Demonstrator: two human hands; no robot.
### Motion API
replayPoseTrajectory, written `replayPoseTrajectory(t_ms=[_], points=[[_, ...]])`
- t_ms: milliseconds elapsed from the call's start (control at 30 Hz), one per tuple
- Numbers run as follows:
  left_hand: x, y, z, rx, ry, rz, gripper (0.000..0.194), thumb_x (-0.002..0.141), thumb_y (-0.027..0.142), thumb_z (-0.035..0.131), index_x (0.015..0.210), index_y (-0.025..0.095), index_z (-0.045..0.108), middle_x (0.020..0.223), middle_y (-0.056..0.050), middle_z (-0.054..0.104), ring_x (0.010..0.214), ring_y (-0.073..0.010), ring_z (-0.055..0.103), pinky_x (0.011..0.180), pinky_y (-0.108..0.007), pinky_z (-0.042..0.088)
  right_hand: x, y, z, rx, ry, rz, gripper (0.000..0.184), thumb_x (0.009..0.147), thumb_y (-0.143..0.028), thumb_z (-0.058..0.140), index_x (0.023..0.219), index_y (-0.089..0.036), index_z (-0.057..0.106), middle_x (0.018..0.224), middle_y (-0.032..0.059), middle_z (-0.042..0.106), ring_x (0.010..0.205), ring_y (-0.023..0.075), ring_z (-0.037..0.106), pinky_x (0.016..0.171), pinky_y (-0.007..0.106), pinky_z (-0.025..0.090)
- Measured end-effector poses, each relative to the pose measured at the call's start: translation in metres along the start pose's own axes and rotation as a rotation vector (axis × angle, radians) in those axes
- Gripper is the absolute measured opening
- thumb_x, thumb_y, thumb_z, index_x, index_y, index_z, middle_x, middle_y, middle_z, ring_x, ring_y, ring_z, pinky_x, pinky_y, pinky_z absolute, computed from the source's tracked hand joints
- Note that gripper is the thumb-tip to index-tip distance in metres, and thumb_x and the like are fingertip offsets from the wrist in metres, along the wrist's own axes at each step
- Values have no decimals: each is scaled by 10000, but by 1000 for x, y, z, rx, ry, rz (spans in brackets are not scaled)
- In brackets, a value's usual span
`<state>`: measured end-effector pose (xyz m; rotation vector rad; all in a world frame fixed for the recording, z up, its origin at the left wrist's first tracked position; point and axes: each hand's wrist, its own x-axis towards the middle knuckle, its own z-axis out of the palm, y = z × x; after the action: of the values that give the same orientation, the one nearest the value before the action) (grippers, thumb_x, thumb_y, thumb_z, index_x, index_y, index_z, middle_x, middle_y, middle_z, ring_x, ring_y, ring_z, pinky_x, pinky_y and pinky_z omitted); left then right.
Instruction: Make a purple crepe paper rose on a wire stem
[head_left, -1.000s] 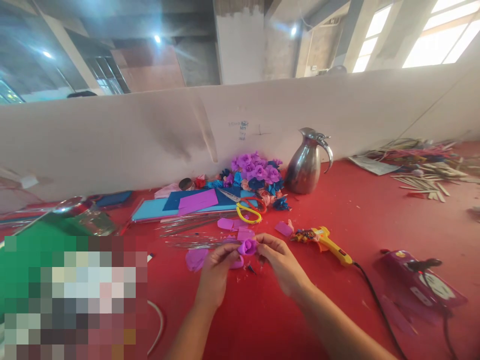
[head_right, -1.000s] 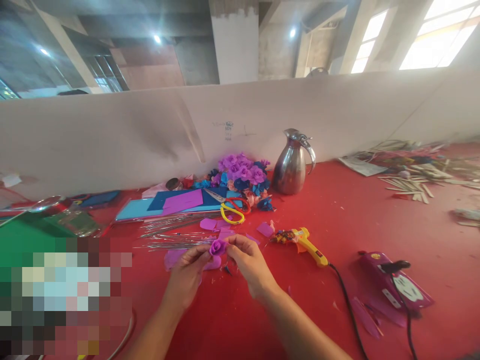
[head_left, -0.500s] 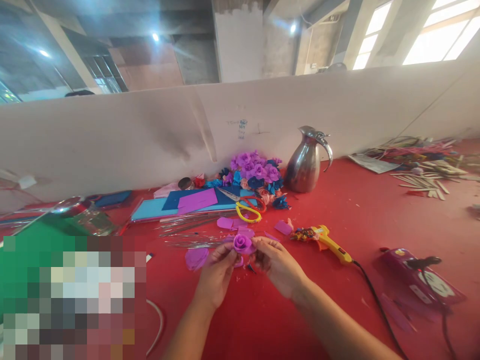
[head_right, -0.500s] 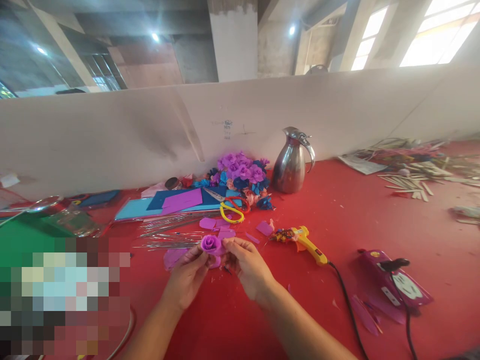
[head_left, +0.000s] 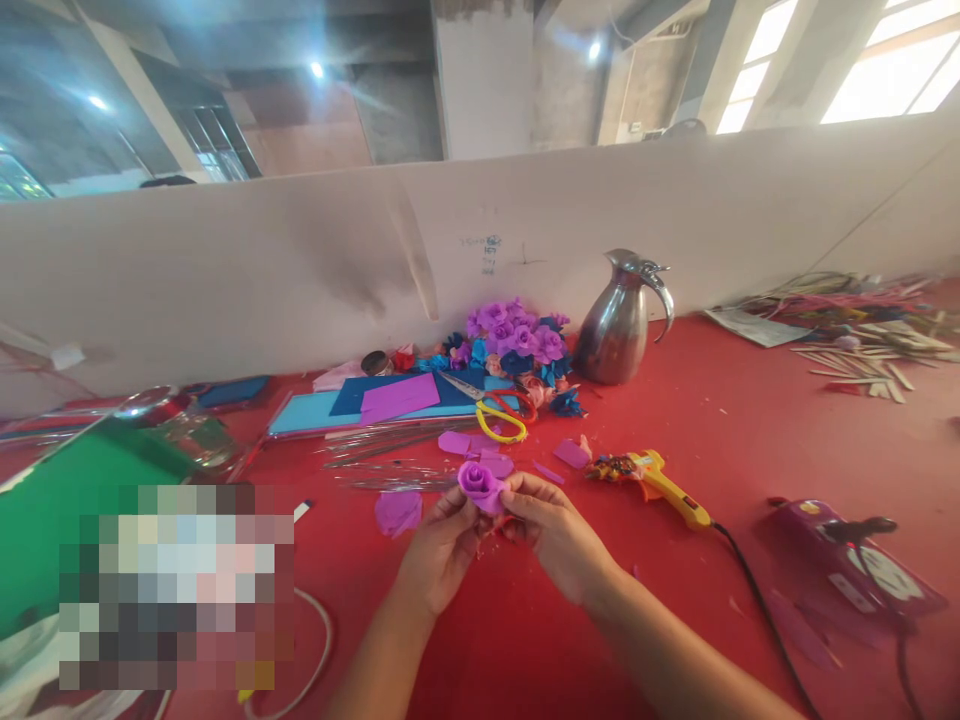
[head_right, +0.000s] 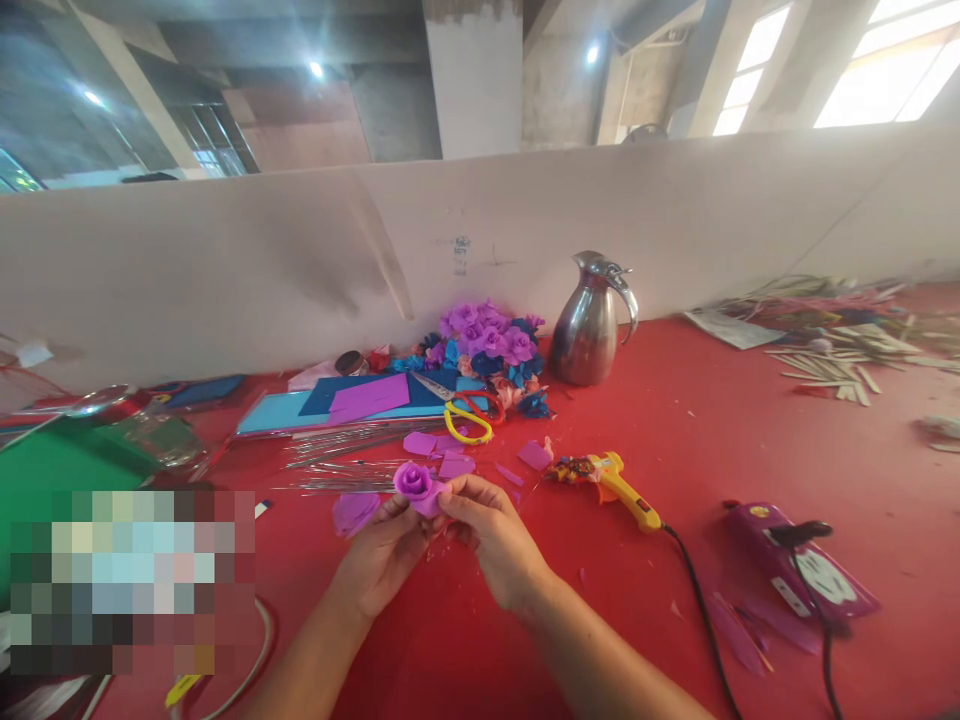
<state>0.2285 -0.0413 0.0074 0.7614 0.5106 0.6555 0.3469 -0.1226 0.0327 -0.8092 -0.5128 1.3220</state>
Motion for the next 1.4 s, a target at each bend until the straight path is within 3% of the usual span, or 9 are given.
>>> replayPoseTrajectory(t_ms=[333, 533, 867, 1033, 1233, 1400], points=[[-4, 2, 3, -10, 68, -80, 163, 605, 178, 801, 746, 167, 721, 762, -22, 683, 683, -119, 585, 674, -249, 466, 0, -12, -14, -124, 45, -139, 138, 738, -307, 673, 692, -180, 646, 687, -4, 621, 632, 109, 504, 620, 222, 362], [-12, 3, 7, 11, 63, -166, 173, 576, 147, 812, 733, 160, 740, 693, -7, 661, 629, -90, 540, 628, -211, 441, -5, -19, -8, -269, -30, -194, 111, 762, -299, 664, 781, -192, 680, 715, 2, 607, 655, 118, 494, 622, 228, 366], [-9, 6, 9, 156, -61, -151, 183, 667, 254, 775, 820, 162, 736, 785, -24, 659, 738, -109, 535, 717, -219, 417, -6, -25, -8, -431, -25, -237, 199, 779, -376, 655, 803, -179, 670, 732, 7, 616, 697, 139, 532, 675, 254, 410], [-9, 4, 4, 271, -110, -160, 185, 683, 311, 762, 734, 145, 697, 675, -8, 579, 655, -99, 473, 678, -230, 387, -5, -27, -12, -463, -17, -201, 243, 782, -393, 637, 715, -162, 666, 671, 14, 622, 659, 143, 543, 665, 274, 414], [-10, 6, 3, 319, -110, -188, 234, 651, 351, 781, 732, 150, 695, 678, -6, 576, 674, -107, 472, 682, -240, 371, -4, -30, -16, -439, -11, -122, 210, 746, -364, 663, 678, -166, 684, 653, 11, 646, 638, 129, 536, 658, 263, 398], [-9, 5, -1, 382, -128, -180, 229, 656, 352, 777, 732, 150, 700, 696, -10, 591, 675, -108, 468, 664, -241, 354, -2, -26, -15, -237, 52, 89, 172, 654, -320, 702, 630, -157, 652, 619, 1, 621, 593, 111, 522, 601, 242, 383]])
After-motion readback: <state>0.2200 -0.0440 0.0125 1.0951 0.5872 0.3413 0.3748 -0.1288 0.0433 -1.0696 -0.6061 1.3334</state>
